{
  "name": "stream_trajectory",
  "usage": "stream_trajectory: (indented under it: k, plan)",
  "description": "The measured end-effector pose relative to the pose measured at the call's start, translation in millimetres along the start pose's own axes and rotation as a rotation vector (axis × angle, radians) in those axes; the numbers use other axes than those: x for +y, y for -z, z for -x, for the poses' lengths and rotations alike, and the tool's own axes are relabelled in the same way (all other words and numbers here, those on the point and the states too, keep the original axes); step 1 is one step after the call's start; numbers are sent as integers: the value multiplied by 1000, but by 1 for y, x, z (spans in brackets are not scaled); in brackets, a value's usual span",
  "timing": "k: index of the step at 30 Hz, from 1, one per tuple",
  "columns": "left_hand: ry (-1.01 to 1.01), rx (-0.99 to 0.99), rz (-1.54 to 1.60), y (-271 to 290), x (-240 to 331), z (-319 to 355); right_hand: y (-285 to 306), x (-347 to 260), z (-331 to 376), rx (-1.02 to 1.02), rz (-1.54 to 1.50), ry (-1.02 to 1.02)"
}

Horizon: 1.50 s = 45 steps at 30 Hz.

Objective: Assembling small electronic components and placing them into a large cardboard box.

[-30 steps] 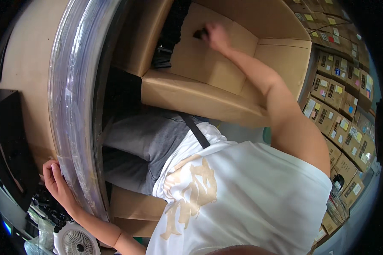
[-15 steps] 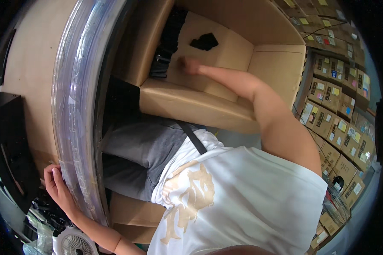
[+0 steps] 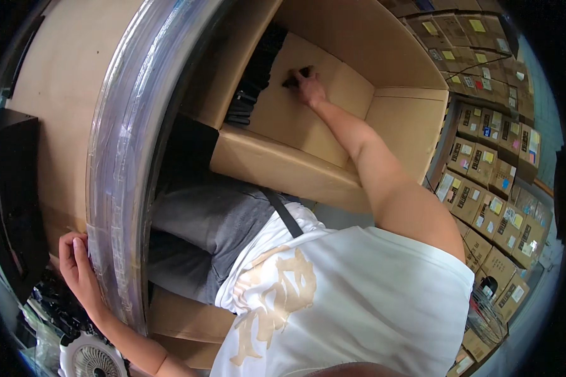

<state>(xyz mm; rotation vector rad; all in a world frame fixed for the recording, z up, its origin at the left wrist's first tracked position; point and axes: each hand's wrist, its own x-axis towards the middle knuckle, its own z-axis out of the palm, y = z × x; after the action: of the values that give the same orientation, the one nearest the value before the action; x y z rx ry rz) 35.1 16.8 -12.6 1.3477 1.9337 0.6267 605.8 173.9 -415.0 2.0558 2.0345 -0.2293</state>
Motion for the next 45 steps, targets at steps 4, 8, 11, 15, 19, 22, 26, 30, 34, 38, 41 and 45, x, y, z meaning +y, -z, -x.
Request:
stream_trajectory:
  k: [4, 8, 11, 15, 19, 22, 26, 30, 34, 38, 41, 45]
  plan:
    - [-16, 24, -33, 2, -2, 3, 36, -21, -12, -5, -199, 54]
    - [0, 29, -6, 0, -2, 1, 30, -6, -69, 112, -179, 9]
    - [28, 41, 27, 2, -3, -2, 11, 11, -111, 376, -170, 95]
    - [40, 25, 85, 4, -6, 0, 20, 15, -130, 576, -66, 301]
    - [59, 45, 73, 3, -3, 2, 24, -15, -88, 406, -340, -62]
    - [51, 47, 81, 0, -4, 1, 32, -19, -77, 346, -432, -211]
    - [37, 68, 88, 0, -4, 2, 38, -22, -75, 334, -482, -254]
    - [36, 56, 86, 0, -4, 3, 48, -24, -84, 179, -665, -323]
    - [52, 46, 90, 1, -4, 1, 36, -33, -73, 465, -372, -280]
    - [46, 29, 81, 4, -5, 1, 18, -26, -71, 544, -181, -148]
    - [32, 7, 65, 4, -3, 1, -1, -14, -75, 522, -92, -41]
    - [25, 20, 44, 0, -5, -3, -16, 6, -98, 506, -255, -290]
